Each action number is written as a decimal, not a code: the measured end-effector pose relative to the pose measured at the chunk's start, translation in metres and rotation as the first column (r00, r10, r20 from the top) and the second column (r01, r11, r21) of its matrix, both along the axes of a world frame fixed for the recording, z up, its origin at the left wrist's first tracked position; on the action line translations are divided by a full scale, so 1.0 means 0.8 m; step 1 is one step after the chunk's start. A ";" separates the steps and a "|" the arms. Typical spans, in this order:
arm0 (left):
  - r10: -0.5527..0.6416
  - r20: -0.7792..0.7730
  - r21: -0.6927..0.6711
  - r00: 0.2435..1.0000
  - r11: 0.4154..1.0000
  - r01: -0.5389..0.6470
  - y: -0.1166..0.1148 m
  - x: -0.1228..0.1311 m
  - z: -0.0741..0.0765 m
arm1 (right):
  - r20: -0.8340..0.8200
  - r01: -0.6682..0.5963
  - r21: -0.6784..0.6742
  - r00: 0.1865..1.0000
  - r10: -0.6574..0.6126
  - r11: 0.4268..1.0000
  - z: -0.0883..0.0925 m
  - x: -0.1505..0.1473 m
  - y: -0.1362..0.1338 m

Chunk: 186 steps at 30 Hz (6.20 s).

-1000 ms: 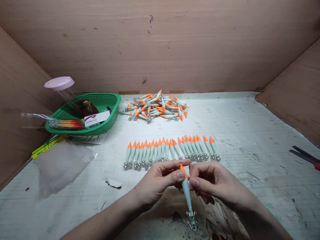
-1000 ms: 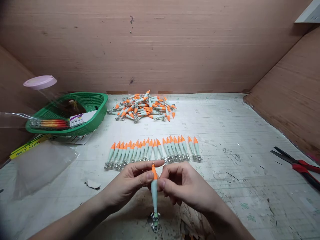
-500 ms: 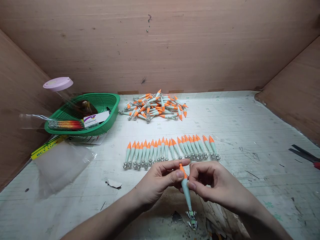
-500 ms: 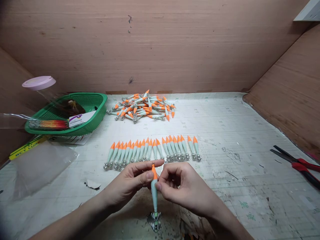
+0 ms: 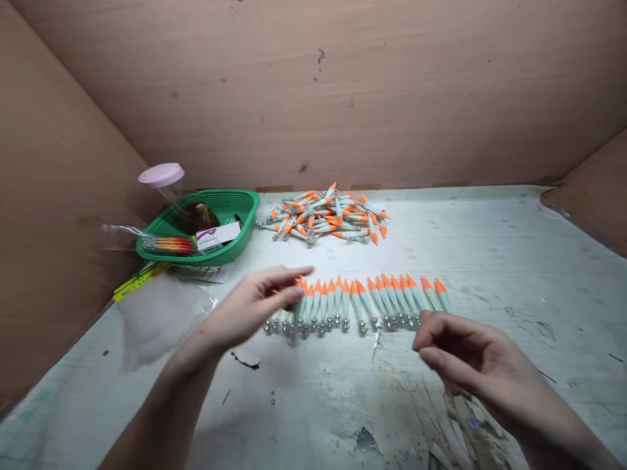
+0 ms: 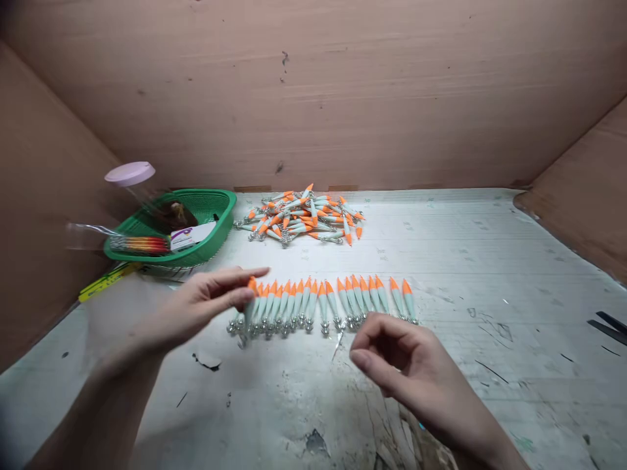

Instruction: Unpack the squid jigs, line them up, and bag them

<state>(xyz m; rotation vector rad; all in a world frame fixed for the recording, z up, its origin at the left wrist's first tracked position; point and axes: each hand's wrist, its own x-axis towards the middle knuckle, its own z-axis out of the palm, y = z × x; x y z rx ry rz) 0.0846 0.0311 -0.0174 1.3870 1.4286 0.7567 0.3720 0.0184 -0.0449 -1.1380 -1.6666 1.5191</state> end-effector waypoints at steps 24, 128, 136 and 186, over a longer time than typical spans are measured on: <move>0.085 -0.806 0.109 0.586 0.994 0.005 0.063 -0.038 -0.037 | 0.362 0.126 0.437 0.882 -0.302 0.890 0.010 -0.005 0.077; 0.119 -0.871 0.385 0.477 0.768 0.512 0.244 0.124 -0.060 | 0.800 -0.374 0.522 0.526 -0.288 0.767 -0.038 -0.036 0.228; 0.070 -0.932 0.316 0.356 0.636 0.704 0.306 0.188 -0.069 | 0.463 0.206 0.522 0.747 -0.477 0.828 -0.034 0.082 0.210; 0.075 -0.444 0.622 0.893 0.743 0.247 0.333 0.141 0.024 | -0.398 0.575 -0.050 0.739 -0.545 0.816 -0.046 0.069 0.183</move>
